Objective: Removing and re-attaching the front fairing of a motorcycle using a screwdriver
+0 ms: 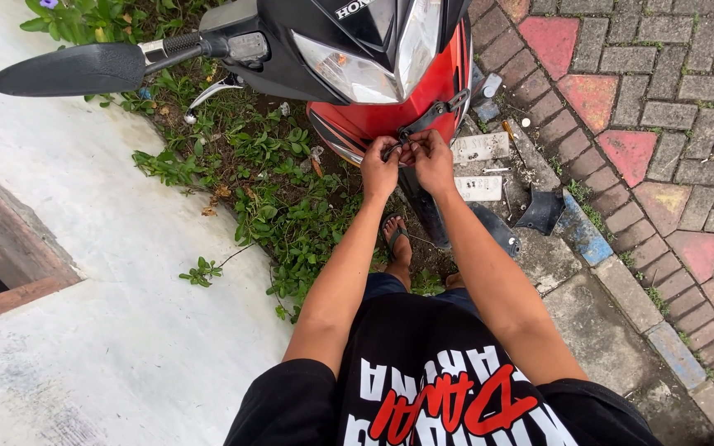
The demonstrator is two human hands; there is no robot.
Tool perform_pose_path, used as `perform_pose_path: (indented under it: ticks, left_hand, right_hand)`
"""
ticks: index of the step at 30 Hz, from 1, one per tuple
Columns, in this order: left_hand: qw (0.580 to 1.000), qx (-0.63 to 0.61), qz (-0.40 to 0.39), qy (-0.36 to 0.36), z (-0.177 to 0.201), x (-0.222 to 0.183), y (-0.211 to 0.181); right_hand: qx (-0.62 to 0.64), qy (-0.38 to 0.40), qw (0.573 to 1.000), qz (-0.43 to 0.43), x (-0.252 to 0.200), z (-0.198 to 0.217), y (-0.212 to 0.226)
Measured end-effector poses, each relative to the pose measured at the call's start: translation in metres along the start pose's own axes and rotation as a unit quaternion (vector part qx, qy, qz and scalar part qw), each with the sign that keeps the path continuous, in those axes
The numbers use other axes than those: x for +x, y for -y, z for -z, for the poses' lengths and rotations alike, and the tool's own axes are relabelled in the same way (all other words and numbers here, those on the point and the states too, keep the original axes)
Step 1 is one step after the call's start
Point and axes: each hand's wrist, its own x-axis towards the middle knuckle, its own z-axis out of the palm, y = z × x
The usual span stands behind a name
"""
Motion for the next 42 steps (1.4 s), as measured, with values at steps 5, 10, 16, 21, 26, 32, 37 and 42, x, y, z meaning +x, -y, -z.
perform_pose_path:
  ticks: [5, 10, 16, 21, 26, 32, 37, 42]
  left_hand:
    - [1.000, 0.006, -0.010, 0.001, 0.001, 0.001, 0.000]
    - [1.000, 0.017, -0.018, -0.002, 0.002, -0.001, -0.002]
    - [0.998, 0.019, -0.064, -0.015, 0.000, -0.006, -0.009]
    - [0.995, 0.039, -0.091, -0.019, -0.002, -0.009, -0.006]
    - [0.992, 0.051, -0.111, -0.030, -0.002, -0.008, -0.004]
    - [0.992, 0.050, -0.110, -0.028, -0.001, -0.008, -0.008]
    - [0.991, 0.046, -0.119, -0.038, -0.002, -0.009, -0.006]
    - [0.988, 0.068, -0.129, -0.056, -0.005, -0.011, 0.000]
  right_hand:
    - [-0.062, 0.004, 0.998, 0.002, 0.005, 0.003, 0.017]
    - [-0.207, -0.022, 0.978, 0.020, 0.014, 0.004, 0.005]
    - [-0.209, -0.047, 0.977, 0.019, 0.009, -0.002, 0.008]
    - [-0.216, -0.102, 0.967, 0.087, 0.007, -0.005, 0.002]
    - [-0.219, -0.124, 0.962, 0.107, 0.006, -0.009, 0.003]
    - [-0.242, -0.127, 0.951, 0.146, 0.006, -0.011, -0.002]
    - [-0.286, -0.119, 0.933, 0.184, 0.007, -0.014, -0.002]
    - [-0.329, -0.114, 0.913, 0.213, 0.008, -0.015, -0.006]
